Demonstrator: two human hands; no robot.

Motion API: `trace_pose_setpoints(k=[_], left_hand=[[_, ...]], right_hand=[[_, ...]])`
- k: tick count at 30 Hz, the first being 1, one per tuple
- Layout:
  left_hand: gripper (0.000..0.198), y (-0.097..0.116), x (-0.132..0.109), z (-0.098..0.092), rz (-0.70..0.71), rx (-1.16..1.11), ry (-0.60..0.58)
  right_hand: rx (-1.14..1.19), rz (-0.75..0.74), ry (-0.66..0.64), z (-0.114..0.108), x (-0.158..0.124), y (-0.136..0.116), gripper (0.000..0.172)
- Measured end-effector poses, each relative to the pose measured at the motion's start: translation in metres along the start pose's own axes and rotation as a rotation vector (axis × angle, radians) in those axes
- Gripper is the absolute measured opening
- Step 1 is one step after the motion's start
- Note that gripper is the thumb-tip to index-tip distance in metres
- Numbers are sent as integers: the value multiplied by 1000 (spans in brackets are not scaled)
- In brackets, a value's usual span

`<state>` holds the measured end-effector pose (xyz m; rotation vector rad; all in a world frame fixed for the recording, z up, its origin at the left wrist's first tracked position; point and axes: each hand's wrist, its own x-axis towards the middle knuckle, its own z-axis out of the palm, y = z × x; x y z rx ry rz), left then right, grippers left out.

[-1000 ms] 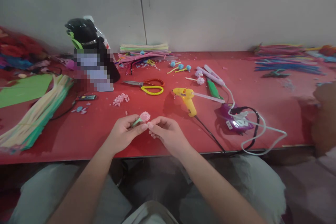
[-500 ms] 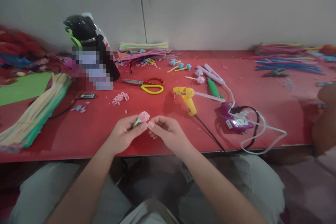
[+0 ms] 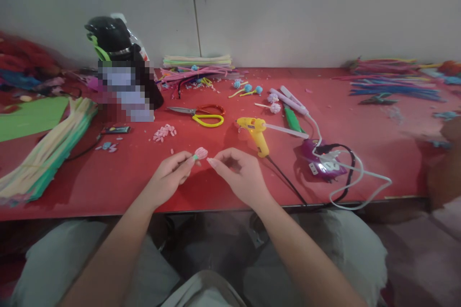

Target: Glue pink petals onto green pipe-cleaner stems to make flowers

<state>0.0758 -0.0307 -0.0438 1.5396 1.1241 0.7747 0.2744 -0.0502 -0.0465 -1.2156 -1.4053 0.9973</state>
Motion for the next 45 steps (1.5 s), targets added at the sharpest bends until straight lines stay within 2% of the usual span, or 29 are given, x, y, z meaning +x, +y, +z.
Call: trace_pose_setpoints(k=[5, 9, 13, 24, 33, 45], left_hand=[[33, 0, 1, 4, 31, 80, 11], [32, -1, 1, 5, 61, 106, 6], [32, -3, 1, 4, 61, 127, 8], [35, -4, 0, 7, 49, 189, -9], [34, -5, -1, 7, 59, 249, -9], [30, -2, -1, 7, 94, 242, -45]], right_hand=[[32, -31, -60, 6, 0, 2, 22], [-60, -74, -82, 6, 1, 3, 24], [-154, -107, -78, 5, -1, 0, 25], [-221, -106, -77, 6, 0, 3, 21], [-301, -163, -104, 3, -1, 2, 15], [-372, -128, -97, -1, 2, 0, 14]])
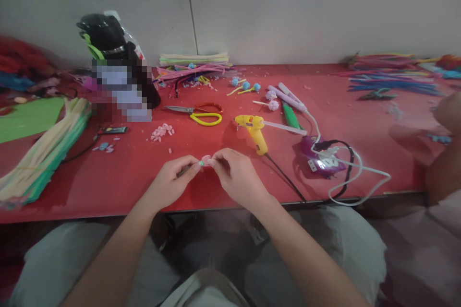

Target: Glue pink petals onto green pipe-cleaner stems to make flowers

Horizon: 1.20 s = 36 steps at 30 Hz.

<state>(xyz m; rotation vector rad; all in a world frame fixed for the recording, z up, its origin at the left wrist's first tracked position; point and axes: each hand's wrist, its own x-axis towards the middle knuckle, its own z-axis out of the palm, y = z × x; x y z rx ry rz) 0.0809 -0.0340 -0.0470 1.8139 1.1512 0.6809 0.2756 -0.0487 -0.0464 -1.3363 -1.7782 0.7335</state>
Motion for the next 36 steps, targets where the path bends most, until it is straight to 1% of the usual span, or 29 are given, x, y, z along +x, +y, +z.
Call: trace_pose_setpoints(k=[5, 8, 10, 13, 19, 27, 32, 36], left_hand=[[29, 0, 1, -1, 8, 6, -5], [30, -1, 1, -1, -3, 7, 2], [30, -2, 1, -2, -2, 2, -1], [31, -2, 1, -2, 0, -2, -14], [31, -2, 1, -1, 24, -9, -19], [31, -2, 1, -1, 20, -27, -29], [33, -4, 2, -3, 4, -46, -15], [30, -3, 1, -2, 13, -59, -21]], right_hand=[[30, 53, 61, -2, -1, 3, 19], [123, 85, 107, -3, -1, 5, 18], [211, 102, 112, -2, 0, 6, 18], [286, 125, 95, 2, 1, 7, 24], [287, 139, 95, 6, 0, 9, 25], [243, 141, 125, 5, 0, 7, 25], [347, 83, 124, -2, 1, 10, 16], [288, 52, 98, -2, 0, 9, 15]])
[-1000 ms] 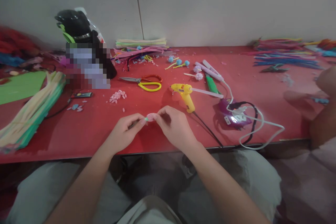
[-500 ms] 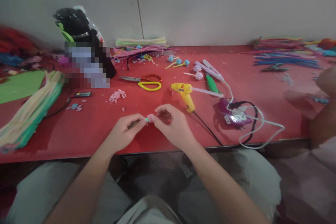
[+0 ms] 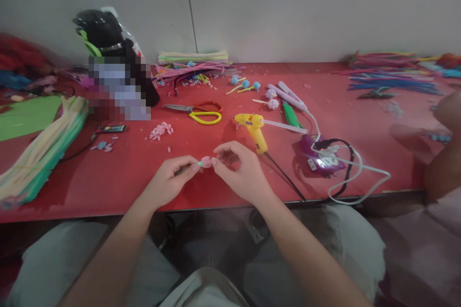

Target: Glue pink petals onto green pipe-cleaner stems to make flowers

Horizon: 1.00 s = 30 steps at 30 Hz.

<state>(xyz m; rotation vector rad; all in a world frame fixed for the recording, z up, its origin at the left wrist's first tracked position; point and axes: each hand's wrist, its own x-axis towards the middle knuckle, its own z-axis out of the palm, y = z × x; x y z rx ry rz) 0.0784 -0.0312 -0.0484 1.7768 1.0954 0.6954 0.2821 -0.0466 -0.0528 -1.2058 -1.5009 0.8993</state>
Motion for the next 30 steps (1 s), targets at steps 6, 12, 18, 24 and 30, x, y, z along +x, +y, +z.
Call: trace_pose_setpoints(k=[6, 12, 18, 24, 30], left_hand=[[32, 1, 0, 1, 9, 5, -22], [30, 1, 0, 1, 20, -17, -29], [31, 2, -1, 1, 11, -2, -28], [29, 0, 1, 1, 12, -35, -2], [33, -7, -1, -4, -12, -224, 7]], right_hand=[[-96, -8, -3, 6, -3, -1, 18], [-55, 11, -10, 6, -1, -2, 18], [-46, 29, -20, 7, -1, 0, 18], [65, 21, -29, -2, -1, -3, 13], [10, 87, 1, -6, 0, -2, 15]])
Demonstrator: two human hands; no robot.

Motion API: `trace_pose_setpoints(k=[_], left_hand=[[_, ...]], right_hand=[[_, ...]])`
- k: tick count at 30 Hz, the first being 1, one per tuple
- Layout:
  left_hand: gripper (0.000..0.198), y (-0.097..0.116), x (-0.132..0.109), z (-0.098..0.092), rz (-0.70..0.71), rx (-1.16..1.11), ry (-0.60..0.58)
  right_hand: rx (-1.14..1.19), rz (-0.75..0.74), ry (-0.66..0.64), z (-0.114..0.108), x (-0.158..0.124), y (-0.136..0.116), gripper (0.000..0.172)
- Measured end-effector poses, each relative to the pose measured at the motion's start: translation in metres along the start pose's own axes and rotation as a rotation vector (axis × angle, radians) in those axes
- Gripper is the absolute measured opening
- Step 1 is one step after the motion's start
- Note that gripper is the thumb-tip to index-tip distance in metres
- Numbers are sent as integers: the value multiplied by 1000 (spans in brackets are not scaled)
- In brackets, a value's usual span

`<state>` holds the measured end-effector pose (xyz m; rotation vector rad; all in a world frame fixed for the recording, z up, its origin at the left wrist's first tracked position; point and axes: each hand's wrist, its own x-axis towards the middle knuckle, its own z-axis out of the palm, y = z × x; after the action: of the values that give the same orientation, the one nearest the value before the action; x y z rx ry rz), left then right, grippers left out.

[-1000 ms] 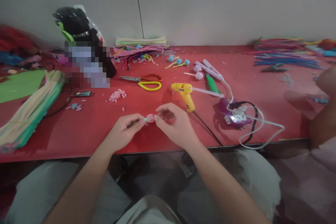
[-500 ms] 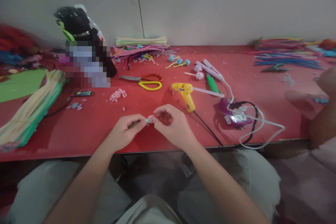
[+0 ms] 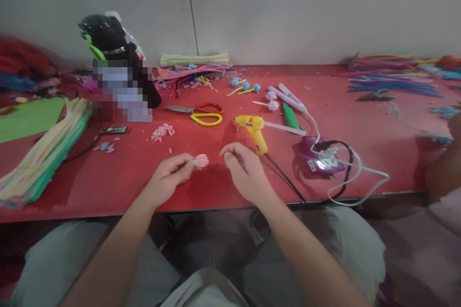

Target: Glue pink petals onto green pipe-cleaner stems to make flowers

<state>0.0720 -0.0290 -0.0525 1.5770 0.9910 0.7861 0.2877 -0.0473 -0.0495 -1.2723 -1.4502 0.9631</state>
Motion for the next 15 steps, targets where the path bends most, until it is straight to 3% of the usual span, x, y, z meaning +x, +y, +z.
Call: trace_pose_setpoints(k=[9, 11, 15], left_hand=[[27, -4, -2, -7, 245, -274, -41], [29, -2, -2, -8, 252, -250, -38], [35, 0, -2, -9, 247, -231, -37]], right_hand=[[-173, -60, -94, -1, -5, -7, 47], [-190, -80, -121, -2, -5, -6, 45], [-182, -141, -139, -2, -4, -4, 22]])
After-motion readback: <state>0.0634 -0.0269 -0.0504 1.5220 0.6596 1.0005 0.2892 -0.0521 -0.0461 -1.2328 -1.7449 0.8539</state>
